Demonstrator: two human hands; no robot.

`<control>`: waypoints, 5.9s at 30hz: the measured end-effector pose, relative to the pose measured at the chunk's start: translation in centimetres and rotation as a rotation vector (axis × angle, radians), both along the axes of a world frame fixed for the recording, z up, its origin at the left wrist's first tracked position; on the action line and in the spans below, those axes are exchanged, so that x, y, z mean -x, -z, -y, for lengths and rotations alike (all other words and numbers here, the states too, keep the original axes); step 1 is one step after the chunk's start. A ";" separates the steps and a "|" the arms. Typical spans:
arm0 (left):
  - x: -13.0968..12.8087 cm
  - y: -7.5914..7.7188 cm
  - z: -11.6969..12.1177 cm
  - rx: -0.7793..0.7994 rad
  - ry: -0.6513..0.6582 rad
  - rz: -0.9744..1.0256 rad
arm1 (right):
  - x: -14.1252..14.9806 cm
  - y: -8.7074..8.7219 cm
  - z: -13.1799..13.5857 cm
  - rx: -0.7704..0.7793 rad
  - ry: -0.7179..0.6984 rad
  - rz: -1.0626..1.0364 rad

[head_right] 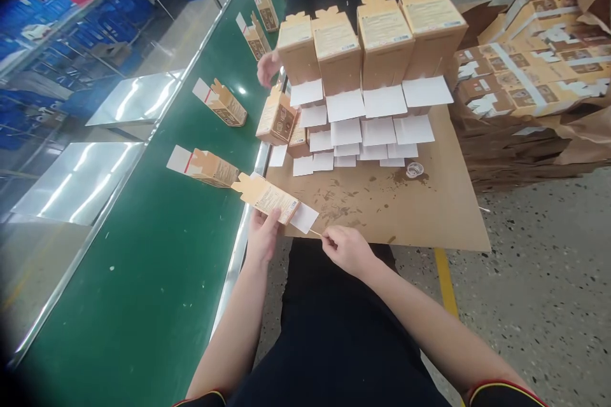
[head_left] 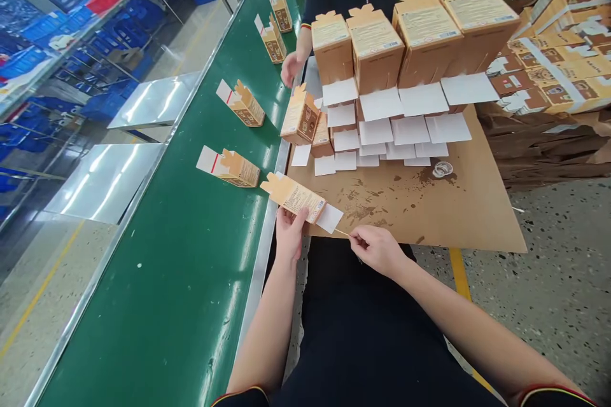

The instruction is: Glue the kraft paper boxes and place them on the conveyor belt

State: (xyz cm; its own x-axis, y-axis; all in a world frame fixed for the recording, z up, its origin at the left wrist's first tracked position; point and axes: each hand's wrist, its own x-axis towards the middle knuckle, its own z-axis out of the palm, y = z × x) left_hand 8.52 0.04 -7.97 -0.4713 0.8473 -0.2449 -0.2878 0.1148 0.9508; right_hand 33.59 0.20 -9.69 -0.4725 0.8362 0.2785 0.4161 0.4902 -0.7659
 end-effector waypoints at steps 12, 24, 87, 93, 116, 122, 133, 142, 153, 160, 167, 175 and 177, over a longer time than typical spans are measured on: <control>-2.5 1.0 1.1 -0.136 -0.013 -0.298 | -2.2 -0.5 -1.2 -0.017 0.251 -0.072; -4.8 2.4 3.1 -0.025 -0.036 -0.716 | -4.7 -2.3 -0.2 0.042 0.397 -0.189; 5.3 -3.8 -2.8 0.089 -0.112 -1.167 | -11.1 -4.9 0.7 -0.004 0.685 -0.222; 2.8 -2.7 0.3 0.169 0.160 -1.348 | -14.6 -5.0 -3.1 -0.041 0.778 -0.031; 0.9 -1.5 0.1 -0.096 0.004 -0.186 | -13.2 -7.0 -5.2 -0.014 0.540 0.108; -0.2 0.2 -2.0 -0.077 0.026 -0.240 | -2.8 -2.4 -0.8 0.019 0.168 -0.062; -1.9 -0.1 -1.9 -0.102 -0.099 -0.220 | -1.2 0.3 -2.3 -0.015 0.086 0.043; -4.8 0.7 0.5 -0.023 -0.005 -0.605 | -3.9 -1.5 -1.9 0.027 0.332 -0.113; -3.4 0.5 0.3 -0.024 -0.062 -0.664 | -5.0 -2.8 -0.6 0.013 0.389 -0.172; 12.1 -3.6 -0.8 -0.051 -0.538 -0.601 | -6.5 -2.9 -1.3 -0.005 0.488 -0.183; 16.8 -3.7 -0.8 0.268 -0.528 -0.635 | -6.6 -3.1 -2.3 0.014 0.488 -0.208; 9.4 -6.6 -4.4 -0.417 -0.569 -0.857 | -9.5 -3.5 -1.4 -0.013 0.618 -0.187; 6.9 -8.3 -10.1 -0.382 -0.341 -0.642 | -9.1 -4.0 -1.4 -0.005 0.597 -0.183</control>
State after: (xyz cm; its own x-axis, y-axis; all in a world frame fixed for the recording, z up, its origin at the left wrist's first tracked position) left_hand 1.58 10.17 0.30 -0.6686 0.6022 0.4363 0.3648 -0.2456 0.8981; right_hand 42.72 1.57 -5.74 0.1318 0.9397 0.3157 0.4821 0.2175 -0.8487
